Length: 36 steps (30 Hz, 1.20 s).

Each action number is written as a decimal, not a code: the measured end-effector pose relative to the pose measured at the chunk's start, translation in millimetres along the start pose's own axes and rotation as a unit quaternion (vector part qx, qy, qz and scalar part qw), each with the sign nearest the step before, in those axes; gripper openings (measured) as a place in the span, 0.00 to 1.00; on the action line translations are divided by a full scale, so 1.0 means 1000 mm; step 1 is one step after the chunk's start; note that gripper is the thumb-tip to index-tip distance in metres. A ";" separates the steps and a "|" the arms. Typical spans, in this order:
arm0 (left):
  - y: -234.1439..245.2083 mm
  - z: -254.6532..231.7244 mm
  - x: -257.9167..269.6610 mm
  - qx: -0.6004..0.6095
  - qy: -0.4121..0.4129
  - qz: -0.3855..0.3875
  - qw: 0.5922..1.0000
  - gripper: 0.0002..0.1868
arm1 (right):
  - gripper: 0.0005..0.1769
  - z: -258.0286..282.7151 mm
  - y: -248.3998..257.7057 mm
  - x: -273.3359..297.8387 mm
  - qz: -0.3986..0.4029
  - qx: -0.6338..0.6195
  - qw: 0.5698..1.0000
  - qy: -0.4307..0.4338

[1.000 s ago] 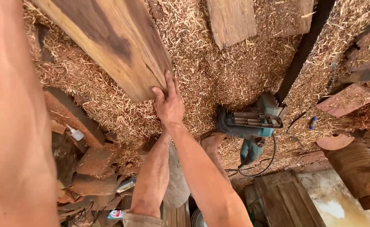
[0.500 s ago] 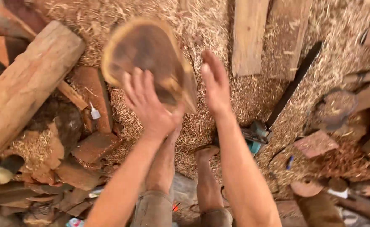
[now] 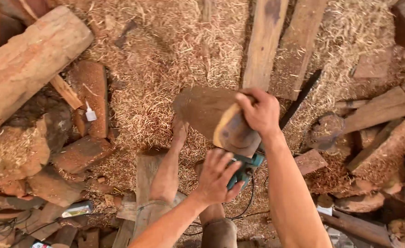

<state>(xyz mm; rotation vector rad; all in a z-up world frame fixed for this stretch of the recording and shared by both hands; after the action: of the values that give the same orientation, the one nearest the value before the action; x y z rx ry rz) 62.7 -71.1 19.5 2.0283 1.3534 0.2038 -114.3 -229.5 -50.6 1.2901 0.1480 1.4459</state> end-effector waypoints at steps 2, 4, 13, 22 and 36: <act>0.001 0.004 0.014 0.185 0.245 -0.154 0.939 0.48 | 0.17 -0.032 0.014 0.022 -0.011 -0.126 0.989 -0.080; 0.002 0.040 0.010 0.266 0.498 -0.173 0.807 0.44 | 0.20 -0.044 0.017 0.054 -0.020 -0.162 0.977 -0.135; -0.086 0.156 0.133 0.494 0.767 -0.195 0.359 0.50 | 0.18 -0.062 -0.029 0.186 0.003 -0.348 0.883 -0.316; -0.043 0.127 0.090 0.419 0.823 -0.133 0.360 0.51 | 0.53 0.047 -0.075 0.052 0.314 -0.053 0.874 -0.367; -0.027 0.109 0.062 0.187 0.778 -0.083 0.594 0.40 | 0.39 -0.054 -0.112 0.079 0.223 -0.230 0.827 -0.463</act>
<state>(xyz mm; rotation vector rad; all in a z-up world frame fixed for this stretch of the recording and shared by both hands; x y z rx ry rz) 122.3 -60.6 -94.0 1.7258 2.6683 2.1523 -65.6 -100.1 -101.9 1.5150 -1.1505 0.9609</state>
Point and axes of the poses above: each hand's wrist, its own x-axis away from the middle knuckle, its own y-axis out of the back of the hand, z = x × y, the point moved 1 cm from there along -x, towards the middle knuckle, and after that the axes turned 11 degrees about -y, right-handed, at the moved point
